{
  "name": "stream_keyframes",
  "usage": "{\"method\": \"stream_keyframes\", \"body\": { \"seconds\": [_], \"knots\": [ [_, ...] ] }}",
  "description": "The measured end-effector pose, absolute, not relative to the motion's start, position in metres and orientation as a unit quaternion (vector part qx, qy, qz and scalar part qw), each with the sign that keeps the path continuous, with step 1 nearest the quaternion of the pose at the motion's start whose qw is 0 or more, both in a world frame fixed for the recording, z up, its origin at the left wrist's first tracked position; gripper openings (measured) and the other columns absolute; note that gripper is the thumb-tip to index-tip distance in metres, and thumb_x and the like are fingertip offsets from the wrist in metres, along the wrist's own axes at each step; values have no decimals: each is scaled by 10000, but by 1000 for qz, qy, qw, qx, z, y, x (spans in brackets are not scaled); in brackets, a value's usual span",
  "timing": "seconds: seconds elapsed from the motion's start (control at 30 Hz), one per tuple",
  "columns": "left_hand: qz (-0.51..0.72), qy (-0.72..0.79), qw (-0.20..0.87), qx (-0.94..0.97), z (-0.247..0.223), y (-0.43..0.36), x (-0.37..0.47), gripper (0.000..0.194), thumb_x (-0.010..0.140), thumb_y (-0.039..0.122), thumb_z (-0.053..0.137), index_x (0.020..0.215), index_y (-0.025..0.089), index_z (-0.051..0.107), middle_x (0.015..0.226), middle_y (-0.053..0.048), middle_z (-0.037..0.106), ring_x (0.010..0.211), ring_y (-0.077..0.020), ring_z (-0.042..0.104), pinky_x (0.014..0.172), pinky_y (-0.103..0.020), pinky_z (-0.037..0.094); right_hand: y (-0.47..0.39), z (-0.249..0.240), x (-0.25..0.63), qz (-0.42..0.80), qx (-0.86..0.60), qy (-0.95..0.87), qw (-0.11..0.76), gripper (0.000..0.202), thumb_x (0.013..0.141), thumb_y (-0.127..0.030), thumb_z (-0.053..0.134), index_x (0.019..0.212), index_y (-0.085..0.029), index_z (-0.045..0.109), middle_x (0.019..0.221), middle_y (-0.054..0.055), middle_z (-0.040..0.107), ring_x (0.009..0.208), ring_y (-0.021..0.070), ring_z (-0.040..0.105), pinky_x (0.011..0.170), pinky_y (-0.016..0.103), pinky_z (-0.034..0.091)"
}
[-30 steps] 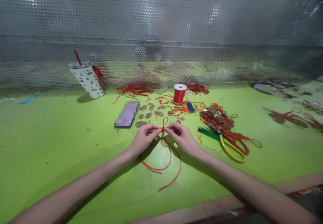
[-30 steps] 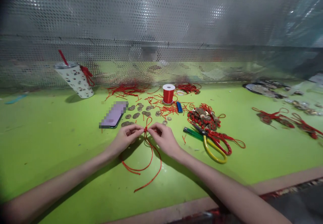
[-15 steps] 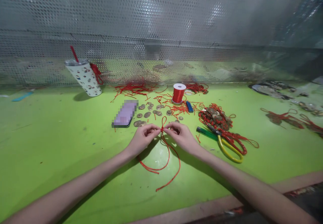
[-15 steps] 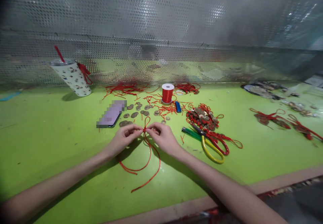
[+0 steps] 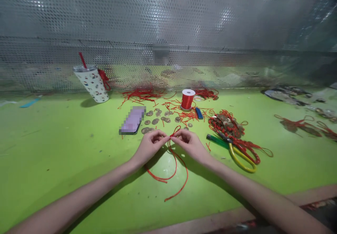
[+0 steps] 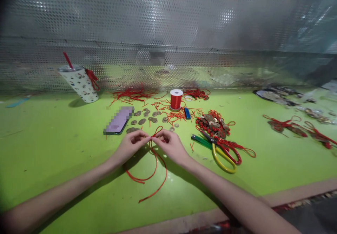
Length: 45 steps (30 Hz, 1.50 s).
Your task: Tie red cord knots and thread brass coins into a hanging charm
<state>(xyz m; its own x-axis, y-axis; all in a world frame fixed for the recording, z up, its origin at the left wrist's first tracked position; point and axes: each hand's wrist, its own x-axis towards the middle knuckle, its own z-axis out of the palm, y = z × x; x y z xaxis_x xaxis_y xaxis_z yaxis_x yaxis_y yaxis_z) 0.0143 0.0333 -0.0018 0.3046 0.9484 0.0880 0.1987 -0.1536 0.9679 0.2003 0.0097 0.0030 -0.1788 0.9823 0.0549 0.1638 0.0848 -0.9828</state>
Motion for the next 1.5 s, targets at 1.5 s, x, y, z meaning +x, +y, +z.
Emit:
{"method": "stream_keyframes", "body": {
  "seconds": [1.5],
  "knots": [
    [445,456,517,572,6,24,18,168,762,296,724,856,158,713,869,-63,766,833,-220,730,847,-377,581,9,-4,203,488,-473,-584,443,225,896,-385,635,1046,-228,578,785,-10,602,710,153,559,635,302,424]
  ]
}}
